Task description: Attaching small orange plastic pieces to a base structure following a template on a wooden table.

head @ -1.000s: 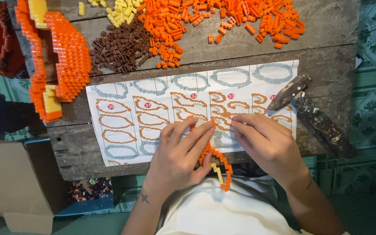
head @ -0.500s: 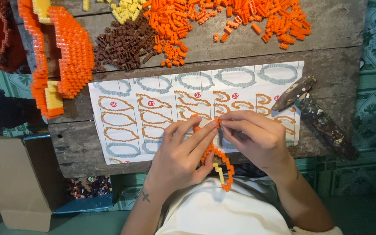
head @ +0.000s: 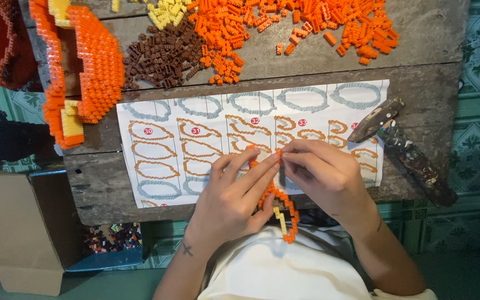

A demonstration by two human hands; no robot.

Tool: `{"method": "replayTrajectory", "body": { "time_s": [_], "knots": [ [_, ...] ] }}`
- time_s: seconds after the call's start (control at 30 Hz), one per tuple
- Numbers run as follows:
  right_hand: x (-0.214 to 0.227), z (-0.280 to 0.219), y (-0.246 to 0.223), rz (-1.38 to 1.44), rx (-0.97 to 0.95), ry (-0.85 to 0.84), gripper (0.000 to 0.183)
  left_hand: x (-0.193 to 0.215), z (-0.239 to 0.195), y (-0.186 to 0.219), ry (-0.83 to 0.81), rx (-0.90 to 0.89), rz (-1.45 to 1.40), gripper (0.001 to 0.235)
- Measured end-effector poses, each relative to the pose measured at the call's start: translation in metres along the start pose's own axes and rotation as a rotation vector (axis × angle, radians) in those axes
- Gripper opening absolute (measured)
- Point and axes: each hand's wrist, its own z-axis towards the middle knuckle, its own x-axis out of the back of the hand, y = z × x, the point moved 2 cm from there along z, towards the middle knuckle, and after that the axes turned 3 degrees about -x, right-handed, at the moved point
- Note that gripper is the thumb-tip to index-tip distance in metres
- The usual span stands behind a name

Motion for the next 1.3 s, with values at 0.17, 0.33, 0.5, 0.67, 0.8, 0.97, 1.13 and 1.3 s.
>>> {"method": "replayTrajectory", "body": {
  "time_s": [0.17, 0.33, 0.5, 0.67, 0.8, 0.97, 1.13, 1.3],
  "knots": [
    [0.003, 0.004, -0.004, -0.043, 0.013, -0.029, 0.024, 0.000, 0.000, -0.001, 0.007, -0.006, -0.008, 0.052],
    [0.003, 0.004, -0.002, 0.029, -0.032, -0.039, 0.024, 0.000, -0.001, -0.001, 0.003, -0.008, -0.005, 0.052],
    [0.003, 0.005, -0.004, 0.023, -0.020, -0.052, 0.025, 0.000, -0.002, -0.002, 0.005, -0.007, -0.011, 0.053],
    [0.009, 0.012, -0.018, -0.041, 0.003, -0.086, 0.025, 0.002, -0.001, -0.001, 0.014, -0.011, -0.004, 0.052],
    [0.014, 0.019, -0.034, -0.213, 0.058, -0.176, 0.015, 0.001, -0.003, -0.001, 0.003, -0.001, 0.008, 0.052],
    [0.012, 0.019, -0.031, -0.330, 0.044, -0.292, 0.017, 0.000, -0.004, -0.001, 0.000, -0.012, 0.024, 0.051],
    [0.007, 0.018, -0.031, -0.474, 0.094, -0.339, 0.020, -0.002, -0.007, -0.003, -0.023, -0.024, 0.044, 0.055],
    [0.007, 0.030, -0.041, -0.688, 0.191, -0.507, 0.013, -0.009, -0.009, -0.009, 0.040, -0.073, 0.099, 0.052]
  ]
}}
